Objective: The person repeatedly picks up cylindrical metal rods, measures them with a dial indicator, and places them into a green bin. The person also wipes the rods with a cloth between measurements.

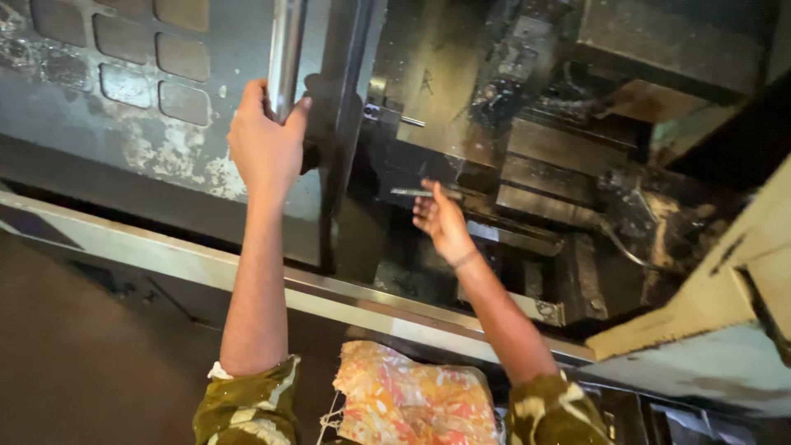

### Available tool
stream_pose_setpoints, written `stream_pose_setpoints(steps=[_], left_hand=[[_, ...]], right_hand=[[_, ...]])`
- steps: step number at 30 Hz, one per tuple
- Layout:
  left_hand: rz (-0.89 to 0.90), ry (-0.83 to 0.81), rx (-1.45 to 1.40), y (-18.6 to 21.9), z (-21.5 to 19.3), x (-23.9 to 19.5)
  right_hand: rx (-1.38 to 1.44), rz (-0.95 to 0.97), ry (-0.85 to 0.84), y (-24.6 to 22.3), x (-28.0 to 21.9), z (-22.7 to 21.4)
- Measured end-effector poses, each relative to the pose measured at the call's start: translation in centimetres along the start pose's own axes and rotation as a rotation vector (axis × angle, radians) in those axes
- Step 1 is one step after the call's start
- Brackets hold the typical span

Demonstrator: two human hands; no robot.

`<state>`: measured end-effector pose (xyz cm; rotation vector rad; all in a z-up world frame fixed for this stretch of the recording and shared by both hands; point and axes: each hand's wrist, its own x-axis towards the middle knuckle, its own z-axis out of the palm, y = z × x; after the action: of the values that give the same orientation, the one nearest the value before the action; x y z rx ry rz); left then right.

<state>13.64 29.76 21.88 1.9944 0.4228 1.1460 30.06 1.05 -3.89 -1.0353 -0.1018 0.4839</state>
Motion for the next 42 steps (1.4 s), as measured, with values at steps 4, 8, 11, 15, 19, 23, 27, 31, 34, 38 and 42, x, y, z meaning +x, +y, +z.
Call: stream_pose_setpoints(steps=[4,8,11,15,19,23,27,31,34,38,42], left_hand=[[-0.033,0.02,-0.03,-0.5,0.3,-0.2],[0.038,0.06,-0.05,-0.6,0.3,-0.3],[-0.019,0.024,-0.073,-0.5,0.2,-0.2],[-0.009,0.011,-0.127,-0.4,0.0,-0.3],[-0.012,0.002,-0.141,-0.2,-0.1,-0.3],[0.001,0.057,-0.087,-0.1,0.3,-0.6],[0.017,0.061,-0.114,-0.3,0.3,-0.6],[-0.026,0.043,-0.092,-0.2,0.2,-0.4],[-0.033,0.037,-0.079,-0.3,0.3,-0.4],[0.017,0.061,-0.094,-0.5,0.4,-0.4],[0.0,0.056,-0.108,-0.5,0.4,-0.5]], right_hand=[[-0.247,-0.008,0.322,1.6,13.4,-0.8],[-0.302,-0.266,0.471,1.9,21.8,0.1],[-0.191,-0.539,0.396,1.6,24.8,1.7],[0.017,-0.197,0.469,0.9,25.6,2.9],[0.285,-0.144,0.484,-1.3,23.8,0.4],[0.467,-0.258,0.533,-4.4,22.7,-2.3],[0.37,-0.169,0.413,-4.0,22.3,-2.0],[0.379,-0.201,0.346,-1.9,22.2,-0.1],[0.384,-0.206,0.294,-1.2,21.9,0.2],[0.343,-0.231,0.248,-1.5,21.9,0.0],[0.34,-0.153,0.264,-1.6,22.8,0.3]])
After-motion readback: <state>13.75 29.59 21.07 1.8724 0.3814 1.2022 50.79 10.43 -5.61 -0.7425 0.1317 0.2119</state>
